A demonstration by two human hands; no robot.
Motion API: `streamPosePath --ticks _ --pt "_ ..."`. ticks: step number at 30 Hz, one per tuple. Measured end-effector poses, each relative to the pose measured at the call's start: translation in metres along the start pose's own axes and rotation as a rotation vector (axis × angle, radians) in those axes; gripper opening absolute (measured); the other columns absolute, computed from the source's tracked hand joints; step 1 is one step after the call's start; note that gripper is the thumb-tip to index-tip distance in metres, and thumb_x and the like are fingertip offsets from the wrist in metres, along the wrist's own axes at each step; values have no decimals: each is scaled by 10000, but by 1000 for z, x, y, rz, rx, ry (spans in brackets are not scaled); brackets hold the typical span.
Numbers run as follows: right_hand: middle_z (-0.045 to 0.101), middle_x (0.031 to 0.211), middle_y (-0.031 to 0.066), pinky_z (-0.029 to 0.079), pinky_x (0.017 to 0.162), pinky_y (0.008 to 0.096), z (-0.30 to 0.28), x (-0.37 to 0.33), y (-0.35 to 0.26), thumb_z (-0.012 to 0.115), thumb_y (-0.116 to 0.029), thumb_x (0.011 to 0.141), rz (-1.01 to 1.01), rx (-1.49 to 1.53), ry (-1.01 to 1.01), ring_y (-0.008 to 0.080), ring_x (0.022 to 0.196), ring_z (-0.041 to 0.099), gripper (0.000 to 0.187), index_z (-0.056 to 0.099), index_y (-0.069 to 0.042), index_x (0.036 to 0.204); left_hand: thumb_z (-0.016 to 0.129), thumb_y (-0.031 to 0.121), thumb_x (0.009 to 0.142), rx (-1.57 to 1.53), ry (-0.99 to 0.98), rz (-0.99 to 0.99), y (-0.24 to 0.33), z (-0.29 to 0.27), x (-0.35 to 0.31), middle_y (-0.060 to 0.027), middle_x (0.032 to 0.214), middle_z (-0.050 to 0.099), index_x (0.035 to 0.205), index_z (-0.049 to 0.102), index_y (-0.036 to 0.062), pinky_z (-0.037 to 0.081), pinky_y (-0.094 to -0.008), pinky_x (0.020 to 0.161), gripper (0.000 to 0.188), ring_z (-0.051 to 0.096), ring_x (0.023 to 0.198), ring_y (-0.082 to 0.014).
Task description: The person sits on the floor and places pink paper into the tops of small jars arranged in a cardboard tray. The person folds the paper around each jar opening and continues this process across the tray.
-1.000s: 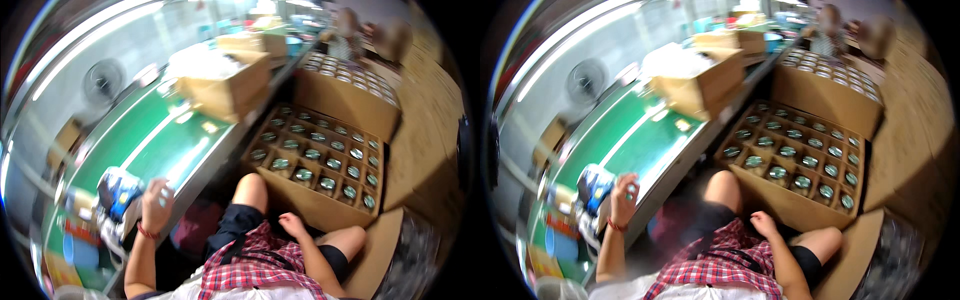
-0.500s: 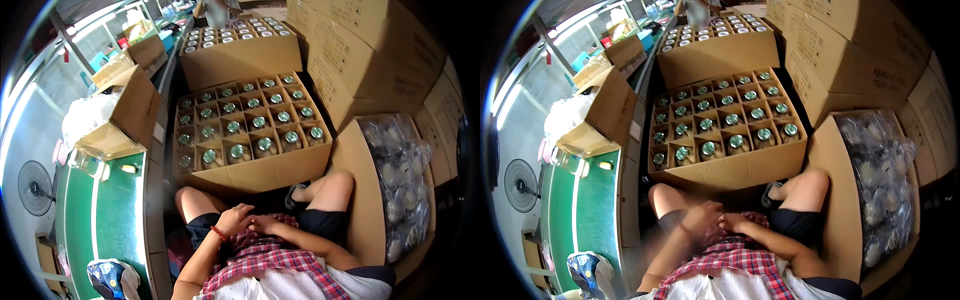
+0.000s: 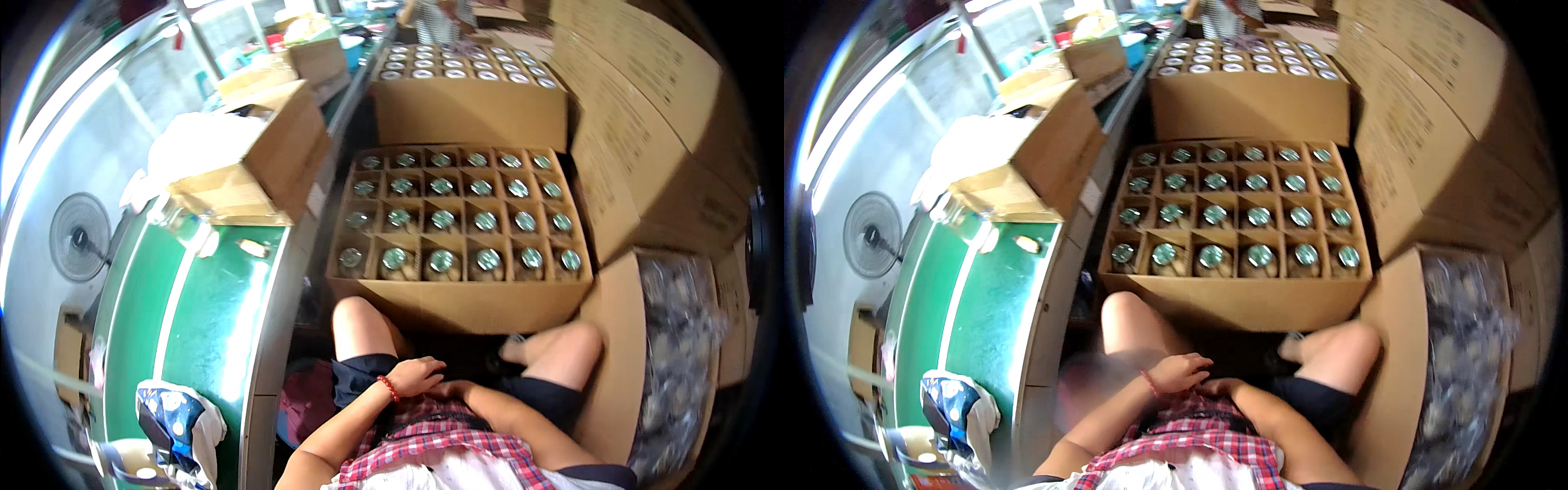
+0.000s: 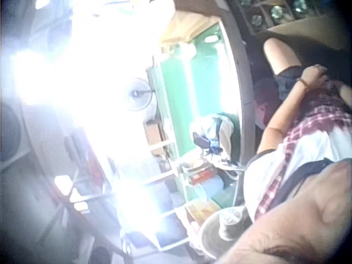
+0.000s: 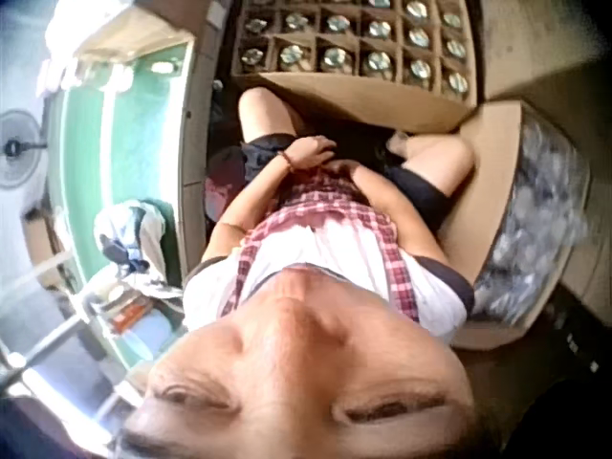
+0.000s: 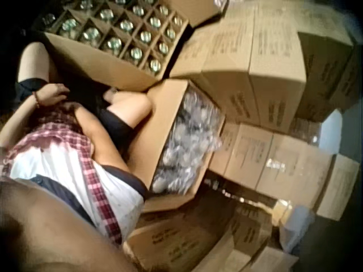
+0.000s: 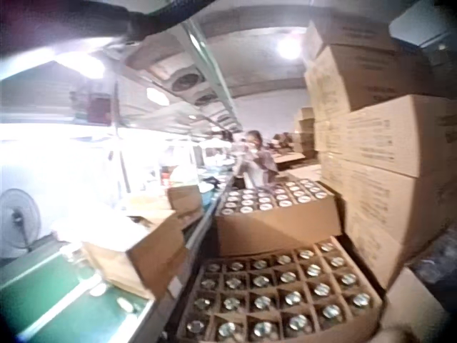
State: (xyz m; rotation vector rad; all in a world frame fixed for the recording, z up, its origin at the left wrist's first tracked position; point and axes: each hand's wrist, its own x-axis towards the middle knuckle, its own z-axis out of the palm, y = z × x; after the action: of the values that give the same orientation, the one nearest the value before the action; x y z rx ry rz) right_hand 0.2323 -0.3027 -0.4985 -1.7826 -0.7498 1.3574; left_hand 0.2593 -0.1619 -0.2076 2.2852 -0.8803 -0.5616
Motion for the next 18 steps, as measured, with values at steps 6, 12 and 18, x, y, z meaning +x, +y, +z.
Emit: streamPosePath --ticks 6,12,18 --pt "504 1295 129 354 992 344 -5 -46 -64 417 -390 908 165 -23 53 236 1183 456 469 499 -116 1280 523 290 867 33 129 -178 -30 -40 22 -147 1017 610 1096 588 40 489 -405 814 346 599 947 -316" --pt "516 1282 129 385 953 353 -15 -49 -66 470 -419 876 229 80 -10 238 1158 475 505 501 -118 1280 539 332 832 116 -287 -462 -86 3 61 -199 1048 613 1120 577 42 473 -448 840 410 588 964 -363" --pt "527 1269 129 415 914 362 -31 -59 -64 523 -449 844 302 129 -5 240 1133 495 546 502 -120 1280 544 334 831 22 -76 -530 -93 -5 74 -225 975 632 1049 595 31 475 -464 819 377 601 939 -375"
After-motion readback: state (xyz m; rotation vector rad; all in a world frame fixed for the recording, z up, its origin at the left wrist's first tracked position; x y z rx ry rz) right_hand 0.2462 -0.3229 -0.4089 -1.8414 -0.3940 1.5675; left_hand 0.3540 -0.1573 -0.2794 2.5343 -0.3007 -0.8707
